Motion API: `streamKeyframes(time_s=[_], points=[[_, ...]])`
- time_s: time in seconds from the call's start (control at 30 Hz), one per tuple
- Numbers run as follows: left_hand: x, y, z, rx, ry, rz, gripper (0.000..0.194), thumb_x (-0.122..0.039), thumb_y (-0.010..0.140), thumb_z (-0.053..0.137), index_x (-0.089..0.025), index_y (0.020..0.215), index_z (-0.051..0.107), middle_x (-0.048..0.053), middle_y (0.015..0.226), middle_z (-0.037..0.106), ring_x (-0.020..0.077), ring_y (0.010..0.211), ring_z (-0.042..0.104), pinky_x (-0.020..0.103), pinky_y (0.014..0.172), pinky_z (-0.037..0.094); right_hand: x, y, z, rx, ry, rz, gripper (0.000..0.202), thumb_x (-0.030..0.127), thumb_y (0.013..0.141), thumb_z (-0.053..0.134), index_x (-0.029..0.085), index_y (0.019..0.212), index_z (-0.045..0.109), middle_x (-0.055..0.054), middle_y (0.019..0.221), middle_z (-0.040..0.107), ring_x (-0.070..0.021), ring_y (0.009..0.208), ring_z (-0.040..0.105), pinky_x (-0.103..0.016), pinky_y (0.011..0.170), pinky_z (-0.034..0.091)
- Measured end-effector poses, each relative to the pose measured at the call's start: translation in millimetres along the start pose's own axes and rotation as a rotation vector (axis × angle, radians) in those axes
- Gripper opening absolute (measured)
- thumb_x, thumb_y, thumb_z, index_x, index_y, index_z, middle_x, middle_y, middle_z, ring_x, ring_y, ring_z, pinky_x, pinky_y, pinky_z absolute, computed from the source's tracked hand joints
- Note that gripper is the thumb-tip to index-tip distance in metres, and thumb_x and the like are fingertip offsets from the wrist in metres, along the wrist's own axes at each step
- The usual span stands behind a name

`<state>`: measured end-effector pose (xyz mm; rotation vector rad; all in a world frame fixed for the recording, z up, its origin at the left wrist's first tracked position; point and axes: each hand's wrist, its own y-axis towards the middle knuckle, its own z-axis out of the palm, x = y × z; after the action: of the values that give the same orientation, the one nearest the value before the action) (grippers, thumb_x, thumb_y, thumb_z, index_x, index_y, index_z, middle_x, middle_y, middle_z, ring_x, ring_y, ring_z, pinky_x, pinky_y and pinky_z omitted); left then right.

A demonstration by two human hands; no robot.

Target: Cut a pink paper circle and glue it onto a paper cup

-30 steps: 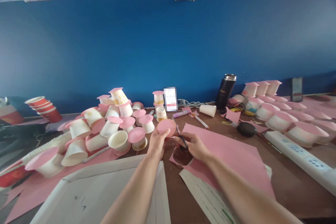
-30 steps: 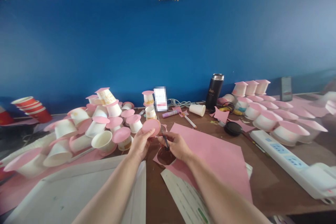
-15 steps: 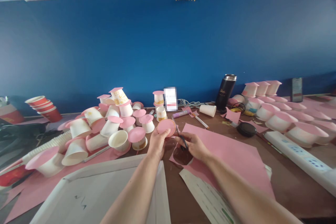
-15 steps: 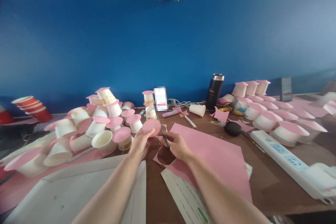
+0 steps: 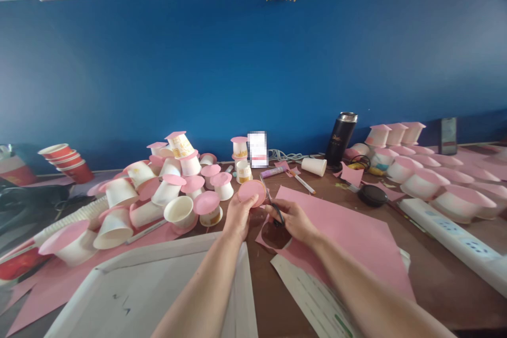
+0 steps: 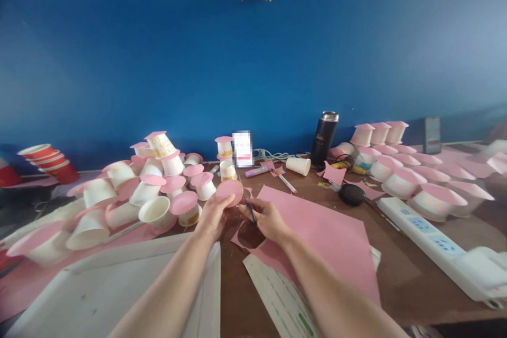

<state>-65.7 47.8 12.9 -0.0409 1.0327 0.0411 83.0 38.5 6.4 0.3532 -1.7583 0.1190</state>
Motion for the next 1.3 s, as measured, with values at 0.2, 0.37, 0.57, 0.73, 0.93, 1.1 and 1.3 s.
streamKeyframes(time_s=[0.2, 0.37, 0.57, 0.73, 0.93, 1.1, 1.3], points=[[1.3, 0.9, -1.6, 0.013, -0.002, 0.027, 0.038, -0.024, 0.064, 0.074, -0.009, 0.098, 0.066, 0.011, 0.085, 0.072, 0.0241, 0.078, 0.069, 0.034, 0.073, 0.054, -1.2, 0.8, 0.7, -0.021, 0.013, 0.018, 0.037, 0.053, 0.078, 0.063, 0.016, 0.077, 0.066, 0.001, 0.062, 0.057, -0.0113, 0.061, 0.046, -0.025, 0.059, 0.036], [0.4, -0.3, -0.9, 0.000, -0.014, 0.003, 0.038, -0.023, 0.064, 0.074, -0.010, 0.099, 0.065, 0.011, 0.088, 0.072, 0.0233, 0.078, 0.069, 0.034, 0.073, 0.054, 0.8, -0.2, 1.6, -0.023, 0.035, 0.036, 0.040, 0.055, 0.077, 0.063, 0.016, 0.084, 0.068, 0.001, 0.062, 0.057, -0.0120, 0.060, 0.046, -0.025, 0.059, 0.036], [1.2, 0.5, -2.0, -0.021, 0.001, -0.002, 0.038, -0.023, 0.064, 0.074, -0.009, 0.098, 0.065, 0.010, 0.081, 0.071, 0.0220, 0.072, 0.067, 0.035, 0.069, 0.054, 2.9, -1.0, 2.1, -0.032, 0.029, 0.043, 0.044, 0.058, 0.076, 0.063, 0.016, 0.088, 0.070, 0.000, 0.063, 0.057, -0.0125, 0.061, 0.048, -0.025, 0.059, 0.037], [1.6, 1.1, -3.0, 0.014, -0.009, 0.004, 0.038, -0.024, 0.065, 0.074, -0.008, 0.098, 0.064, 0.010, 0.081, 0.070, 0.0224, 0.071, 0.067, 0.035, 0.068, 0.054, 3.6, -1.0, 2.4, -0.024, 0.034, 0.042, 0.042, 0.055, 0.077, 0.063, 0.016, 0.093, 0.070, 0.001, 0.063, 0.056, -0.0117, 0.061, 0.047, -0.025, 0.059, 0.036], [3.7, 2.7, -5.0, -0.009, -0.008, 0.015, 0.039, -0.025, 0.062, 0.076, -0.009, 0.096, 0.064, 0.009, 0.082, 0.070, 0.0209, 0.072, 0.067, 0.035, 0.071, 0.054, 2.9, 0.1, 2.4, -0.028, 0.035, 0.033, 0.041, 0.055, 0.076, 0.064, 0.017, 0.092, 0.071, 0.001, 0.063, 0.057, -0.0119, 0.061, 0.048, -0.025, 0.060, 0.036], [5.4, 4.0, -5.6, -0.031, -0.018, 0.029, 0.040, -0.026, 0.061, 0.077, -0.010, 0.095, 0.065, 0.008, 0.080, 0.070, 0.0206, 0.071, 0.067, 0.033, 0.070, 0.053, 3.0, -0.2, 2.8, -0.020, 0.042, 0.031, 0.040, 0.054, 0.076, 0.064, 0.017, 0.090, 0.070, 0.001, 0.064, 0.058, -0.0123, 0.062, 0.048, -0.025, 0.060, 0.037], [4.7, 4.2, -4.7, -0.057, -0.012, 0.017, 0.038, -0.025, 0.061, 0.076, -0.011, 0.094, 0.065, 0.008, 0.080, 0.071, 0.0184, 0.066, 0.066, 0.031, 0.065, 0.053, 0.8, 0.0, 2.9, -0.025, 0.018, 0.035, 0.041, 0.056, 0.076, 0.064, 0.016, 0.084, 0.069, 0.000, 0.063, 0.057, -0.0129, 0.062, 0.048, -0.026, 0.060, 0.037]])
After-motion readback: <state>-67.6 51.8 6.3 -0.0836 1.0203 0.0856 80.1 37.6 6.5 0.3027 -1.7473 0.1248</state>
